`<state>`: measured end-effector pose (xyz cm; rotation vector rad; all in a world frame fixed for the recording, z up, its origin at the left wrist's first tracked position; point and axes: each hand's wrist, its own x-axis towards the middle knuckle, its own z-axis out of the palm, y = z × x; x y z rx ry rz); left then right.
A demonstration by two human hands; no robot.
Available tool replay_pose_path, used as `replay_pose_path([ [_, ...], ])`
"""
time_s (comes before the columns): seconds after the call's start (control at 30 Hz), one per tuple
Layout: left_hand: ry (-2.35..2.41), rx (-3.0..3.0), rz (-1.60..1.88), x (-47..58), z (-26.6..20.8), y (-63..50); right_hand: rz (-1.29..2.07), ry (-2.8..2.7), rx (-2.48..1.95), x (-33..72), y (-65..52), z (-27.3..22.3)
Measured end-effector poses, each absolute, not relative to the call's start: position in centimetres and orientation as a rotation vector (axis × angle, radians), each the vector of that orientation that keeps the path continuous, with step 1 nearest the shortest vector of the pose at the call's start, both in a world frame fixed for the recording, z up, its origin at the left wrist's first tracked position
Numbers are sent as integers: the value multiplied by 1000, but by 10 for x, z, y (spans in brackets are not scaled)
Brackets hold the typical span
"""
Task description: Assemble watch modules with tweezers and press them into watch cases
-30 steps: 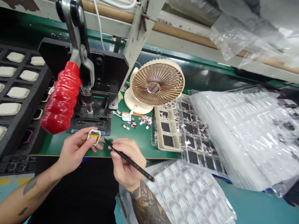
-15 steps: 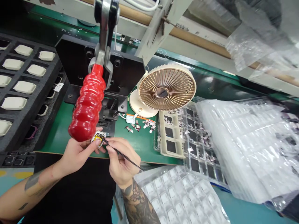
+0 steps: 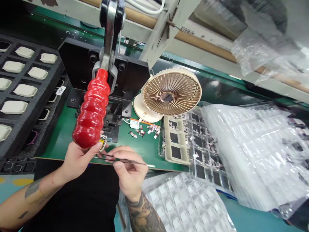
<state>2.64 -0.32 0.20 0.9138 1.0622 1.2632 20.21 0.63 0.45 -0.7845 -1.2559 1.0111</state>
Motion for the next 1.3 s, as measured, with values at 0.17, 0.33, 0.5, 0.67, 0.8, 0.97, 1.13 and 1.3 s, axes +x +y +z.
replay_pose_path([
  [0.17, 1040, 868, 1276, 28, 4, -2, 802, -1136, -905, 212, 12, -4],
  [0.33, 996, 901, 1245, 25, 5, -2, 964, -1080, -1063, 206, 16, -20],
  [0.5, 1018, 886, 1242, 20, 7, -2, 1097, -1092, -945, 209, 6, -1],
  [0.67, 1107, 886, 1162, 16, 1, -7, 889, -1100, -871, 307, 27, 54],
  [0.8, 1119, 935, 1129, 15, -4, -10, 48, -1024, -1195, 398, 70, 83],
  [0.97, 1152, 963, 1079, 16, 4, -10, -255, -1248, -1256, 380, 65, 64],
  [1.13, 1221, 1003, 1050, 18, 13, -12, -276, -2264, -917, 297, 32, 22],
  [1.3, 1195, 1031, 1046, 17, 9, -13, -327, -2700, -1038, 277, 46, 12],
])
